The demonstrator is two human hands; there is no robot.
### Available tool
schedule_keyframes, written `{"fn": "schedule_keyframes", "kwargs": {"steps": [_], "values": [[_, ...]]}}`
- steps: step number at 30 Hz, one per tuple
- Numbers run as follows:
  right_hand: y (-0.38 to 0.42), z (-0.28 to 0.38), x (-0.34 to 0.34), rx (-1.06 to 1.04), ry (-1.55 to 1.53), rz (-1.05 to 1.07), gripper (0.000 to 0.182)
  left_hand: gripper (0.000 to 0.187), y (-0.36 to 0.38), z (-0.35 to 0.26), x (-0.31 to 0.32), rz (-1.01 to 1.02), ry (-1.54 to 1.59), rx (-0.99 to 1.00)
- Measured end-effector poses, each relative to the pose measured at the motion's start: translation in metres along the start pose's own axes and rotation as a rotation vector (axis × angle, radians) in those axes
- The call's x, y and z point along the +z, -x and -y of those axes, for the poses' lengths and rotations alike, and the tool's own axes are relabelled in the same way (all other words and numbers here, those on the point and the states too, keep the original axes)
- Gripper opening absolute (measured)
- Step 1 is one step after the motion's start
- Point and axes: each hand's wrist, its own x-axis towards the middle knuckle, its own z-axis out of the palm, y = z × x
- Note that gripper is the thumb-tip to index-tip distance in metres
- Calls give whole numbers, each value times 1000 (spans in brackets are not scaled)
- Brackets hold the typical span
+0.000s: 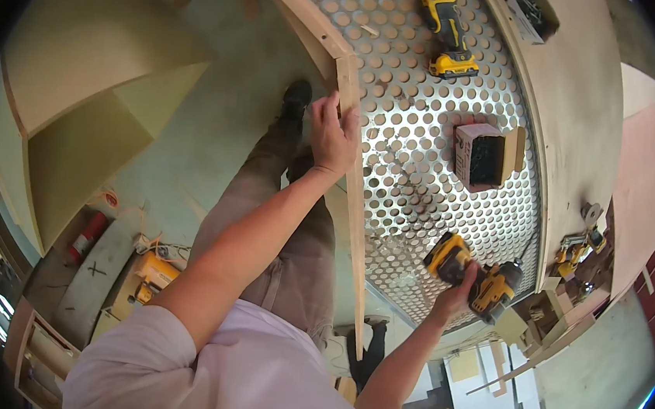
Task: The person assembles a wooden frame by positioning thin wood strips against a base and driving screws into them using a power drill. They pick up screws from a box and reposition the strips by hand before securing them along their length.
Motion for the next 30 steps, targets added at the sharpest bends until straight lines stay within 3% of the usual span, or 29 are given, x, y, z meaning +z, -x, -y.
{"fn": "schedule_keyframes", "kwargs": {"steps": [2, 3, 6, 8, 10, 13, 16, 17, 20, 23, 26, 30], "values": [[21, 37, -1, -320, 448, 231, 23, 49, -3, -4, 3, -3, 8, -11], [42, 77, 29, -104, 256, 245, 26, 48, -6, -10, 4, -5, 4, -50], [65, 114, 81, -124, 240, 364, 16, 46, -12, -1, 17, -21, -76, -48], [63, 120, 110, -67, 277, 488, 21, 47, -12, 3, 19, -26, -93, -22], [64, 134, 145, -87, 318, 595, 22, 48, -14, 7, 20, -24, -100, 3], [62, 148, 185, -361, 372, 697, 25, 49, -14, 7, 19, -14, -78, 6], [63, 164, 204, -388, 402, 731, 26, 51, -17, 4, 16, -10, -54, -16], [63, 169, 208, -289, 386, 749, 26, 52, -16, 4, 15, -10, -60, -25], [55, 165, 208, -373, 431, 874, 30, 55, -16, 5, 16, -11, -62, -29], [54, 167, 214, -449, 465, 856, 31, 55, -15, 8, 18, -5, -57, -30], [55, 170, 226, -371, 460, 763, 32, 55, -15, 8, 18, -13, -54, -20], [51, 174, 229, -374, 526, 795, 35, 56, -16, 5, 15, 31, -75, -36]]}}
